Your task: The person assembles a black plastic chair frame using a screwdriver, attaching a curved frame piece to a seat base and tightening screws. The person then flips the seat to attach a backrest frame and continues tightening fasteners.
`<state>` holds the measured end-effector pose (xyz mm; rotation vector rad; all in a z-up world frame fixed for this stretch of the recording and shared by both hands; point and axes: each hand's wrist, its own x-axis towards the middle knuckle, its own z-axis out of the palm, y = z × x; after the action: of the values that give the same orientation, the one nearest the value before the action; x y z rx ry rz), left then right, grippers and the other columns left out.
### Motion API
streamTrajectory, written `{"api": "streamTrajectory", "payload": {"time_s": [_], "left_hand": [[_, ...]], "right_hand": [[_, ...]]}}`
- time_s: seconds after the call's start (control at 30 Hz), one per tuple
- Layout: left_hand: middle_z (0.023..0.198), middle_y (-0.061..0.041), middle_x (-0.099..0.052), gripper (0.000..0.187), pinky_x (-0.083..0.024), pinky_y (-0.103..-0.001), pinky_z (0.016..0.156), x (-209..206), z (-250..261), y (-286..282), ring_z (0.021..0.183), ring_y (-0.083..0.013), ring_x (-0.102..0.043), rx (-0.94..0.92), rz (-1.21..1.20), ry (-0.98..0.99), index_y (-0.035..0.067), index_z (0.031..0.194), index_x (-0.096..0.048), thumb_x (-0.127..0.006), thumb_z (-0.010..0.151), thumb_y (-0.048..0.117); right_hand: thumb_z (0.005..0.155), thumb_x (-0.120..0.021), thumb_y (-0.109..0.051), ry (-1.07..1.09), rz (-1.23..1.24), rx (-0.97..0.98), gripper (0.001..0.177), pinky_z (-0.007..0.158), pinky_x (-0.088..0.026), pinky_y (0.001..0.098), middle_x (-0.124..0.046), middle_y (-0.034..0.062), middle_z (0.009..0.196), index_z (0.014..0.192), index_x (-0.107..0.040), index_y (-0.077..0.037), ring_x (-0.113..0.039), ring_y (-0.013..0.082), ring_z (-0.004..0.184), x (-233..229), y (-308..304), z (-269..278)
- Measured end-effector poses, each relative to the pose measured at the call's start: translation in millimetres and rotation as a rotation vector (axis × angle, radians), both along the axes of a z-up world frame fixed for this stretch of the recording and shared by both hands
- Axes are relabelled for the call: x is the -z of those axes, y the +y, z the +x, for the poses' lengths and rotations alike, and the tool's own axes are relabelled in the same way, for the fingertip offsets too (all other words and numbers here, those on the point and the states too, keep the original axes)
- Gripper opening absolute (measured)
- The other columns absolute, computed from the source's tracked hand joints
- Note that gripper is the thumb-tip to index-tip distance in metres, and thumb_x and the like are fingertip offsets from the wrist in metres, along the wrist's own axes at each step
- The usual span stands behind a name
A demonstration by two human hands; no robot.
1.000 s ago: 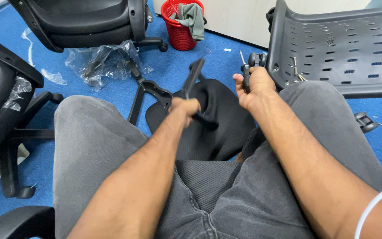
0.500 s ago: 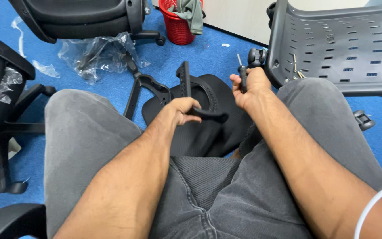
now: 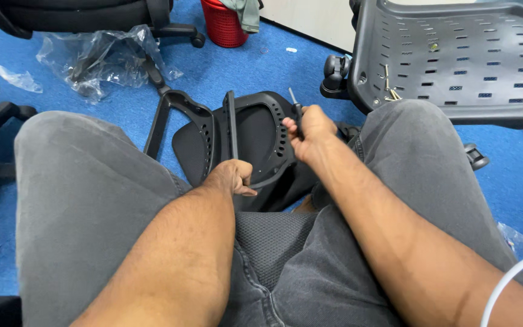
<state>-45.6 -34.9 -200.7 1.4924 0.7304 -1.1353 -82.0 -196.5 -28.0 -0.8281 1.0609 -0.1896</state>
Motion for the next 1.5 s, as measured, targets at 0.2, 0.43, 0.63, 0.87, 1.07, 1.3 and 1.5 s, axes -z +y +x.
{"api": "streamTrajectory", "payload": {"time_s": [0.2, 0.43, 0.63, 0.87, 1.07, 1.3, 1.5], "left_hand": [[0.16, -0.03, -0.025, 0.075, -0.059, -0.045, 0.09, -36, -8, -6, 0.129, -0.0459, -0.059, 0.047, -0.118, 0.143, -0.005, 0.155, -0.025, -0.067, 0.094, 0.004], [0.16, -0.03, -0.027, 0.079, -0.06, -0.051, 0.095, 17, -9, -4, 0.131, -0.0446, -0.055, 0.129, -0.477, 0.376, -0.006, 0.153, -0.022, -0.068, 0.09, 0.004], [0.15, -0.04, -0.041, 0.053, -0.054, -0.047, 0.1, 78, -16, 6, 0.133, -0.0468, -0.057, 0.013, -0.625, 0.406, -0.011, 0.146, -0.042, -0.063, 0.099, 0.002], [0.139, -0.014, -0.055, 0.04, -0.054, -0.049, 0.095, 80, -16, 40, 0.117, -0.0347, -0.063, -0.279, -0.267, 0.209, 0.015, 0.122, -0.059, -0.062, 0.092, 0.041], [0.11, -0.017, -0.072, 0.066, -0.062, -0.045, 0.076, 114, -15, 97, 0.09, -0.0324, -0.073, -0.769, 0.327, 0.239, -0.003, 0.114, -0.067, -0.064, 0.085, 0.055], [0.134, -0.011, -0.064, 0.064, -0.051, -0.039, 0.083, 229, -6, 148, 0.105, -0.0237, -0.065, -0.982, 0.053, 0.15, 0.008, 0.134, -0.06, -0.068, 0.089, 0.053], [0.122, -0.008, -0.067, 0.04, -0.055, -0.039, 0.089, 253, 4, 167, 0.104, -0.0226, -0.069, -1.092, -0.154, 0.196, 0.01, 0.122, -0.062, -0.068, 0.094, 0.039]], "right_hand": [[0.096, -0.054, -0.008, 0.179, -0.197, -0.166, 0.021, 0.041, -0.045, 0.028, -0.072, 0.0208, 0.075, 0.103, -0.062, 0.01, -0.06, 0.0165, 0.049, 40, 23, -12], [0.097, -0.06, -0.02, 0.334, -0.22, -0.374, 0.026, 0.042, -0.043, 0.0272, -0.071, 0.0125, 0.072, 0.093, -0.066, 0.004, -0.056, 0.0132, 0.047, 65, 53, -3], [0.101, -0.057, -0.027, 0.354, -0.224, -0.462, 0.035, 0.045, -0.046, 0.0256, -0.069, 0.0076, 0.07, 0.09, -0.069, 0.004, -0.056, 0.0113, 0.049, 73, 84, 7], [0.1, -0.058, -0.029, 0.37, -0.139, -0.464, 0.034, 0.049, -0.049, 0.0256, -0.072, 0.0085, 0.082, 0.102, -0.068, 0.004, -0.059, 0.011, 0.055, 93, 106, 16], [0.101, -0.054, -0.03, 0.407, -0.12, -0.523, 0.039, 0.054, -0.05, 0.0246, -0.073, 0.0071, 0.085, 0.113, -0.067, 0.004, -0.058, 0.0097, 0.059, 95, 117, 22], [0.103, -0.05, -0.031, 0.419, -0.121, -0.577, 0.038, 0.054, -0.05, 0.0241, -0.07, 0.0069, 0.084, 0.12, -0.062, 0.001, -0.056, 0.0082, 0.059, 89, 124, 22], [0.104, -0.049, -0.029, 0.417, -0.001, -0.534, 0.035, 0.056, -0.051, 0.0226, -0.071, 0.0091, 0.084, 0.112, -0.063, 0.002, -0.057, 0.0079, 0.061, 92, 120, 19]]}}
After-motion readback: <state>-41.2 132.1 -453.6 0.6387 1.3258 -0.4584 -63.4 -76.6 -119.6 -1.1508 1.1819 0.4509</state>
